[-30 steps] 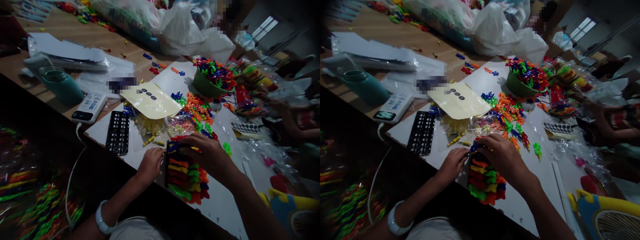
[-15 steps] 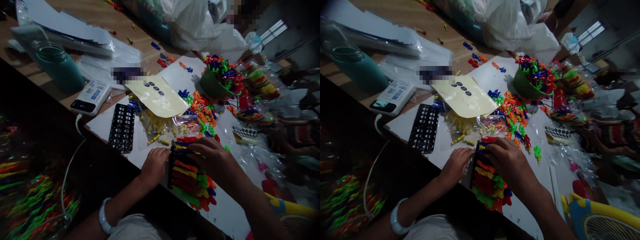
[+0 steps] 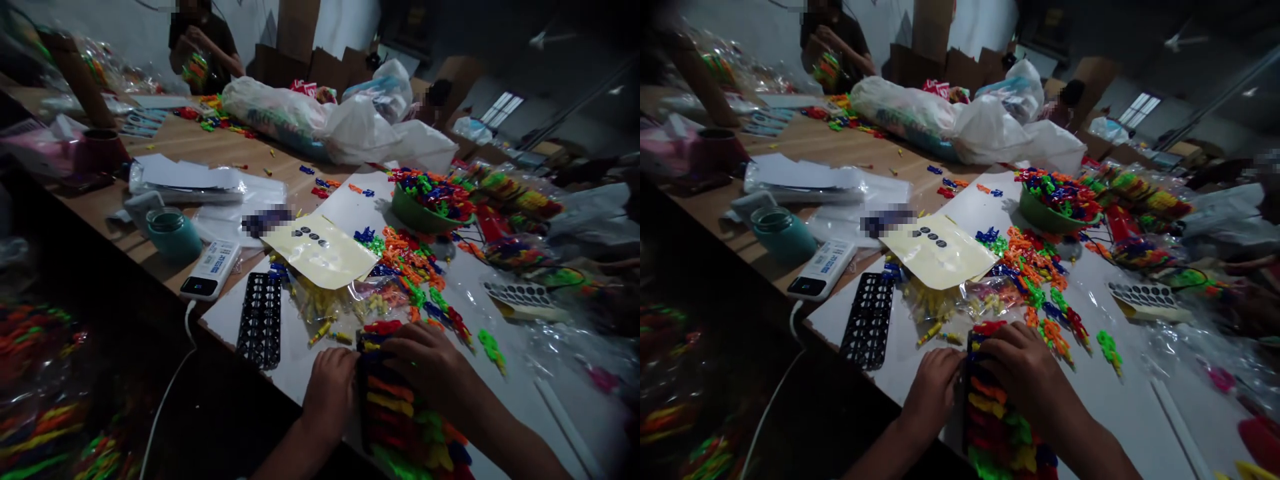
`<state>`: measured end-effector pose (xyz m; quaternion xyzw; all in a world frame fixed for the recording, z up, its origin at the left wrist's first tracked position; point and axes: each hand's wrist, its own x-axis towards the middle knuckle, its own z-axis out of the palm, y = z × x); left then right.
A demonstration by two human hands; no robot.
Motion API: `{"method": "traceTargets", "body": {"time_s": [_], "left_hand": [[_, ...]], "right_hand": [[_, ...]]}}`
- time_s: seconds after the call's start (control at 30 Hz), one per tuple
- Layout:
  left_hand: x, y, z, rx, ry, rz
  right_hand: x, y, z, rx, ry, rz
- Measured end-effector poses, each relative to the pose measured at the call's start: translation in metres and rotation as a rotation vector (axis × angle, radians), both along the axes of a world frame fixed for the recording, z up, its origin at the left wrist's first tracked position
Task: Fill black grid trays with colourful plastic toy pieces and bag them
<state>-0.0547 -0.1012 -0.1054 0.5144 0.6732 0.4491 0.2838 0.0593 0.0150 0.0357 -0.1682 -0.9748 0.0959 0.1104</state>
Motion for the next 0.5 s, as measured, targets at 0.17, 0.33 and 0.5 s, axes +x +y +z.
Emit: {"method": "traceTargets", "body": {"time_s": [0.17,0.33,0.5], "left_hand": [[0.002,0.014,0.003,-0.042,-0.02,0.015],[0.003,0.021,0.001,-0.015,-0.031,0.042],[0.005,0.021,0.002,-0.022,0.016,0.06]], "right_hand": [[0.0,0.0,0.0,-0.012,-0.032,-0.039],[0.003,-0.005,-0.007,-0.001,0.008,-0.097],[0.007,-0.01,-0.018,0.022,0.093,-0.121]]}}
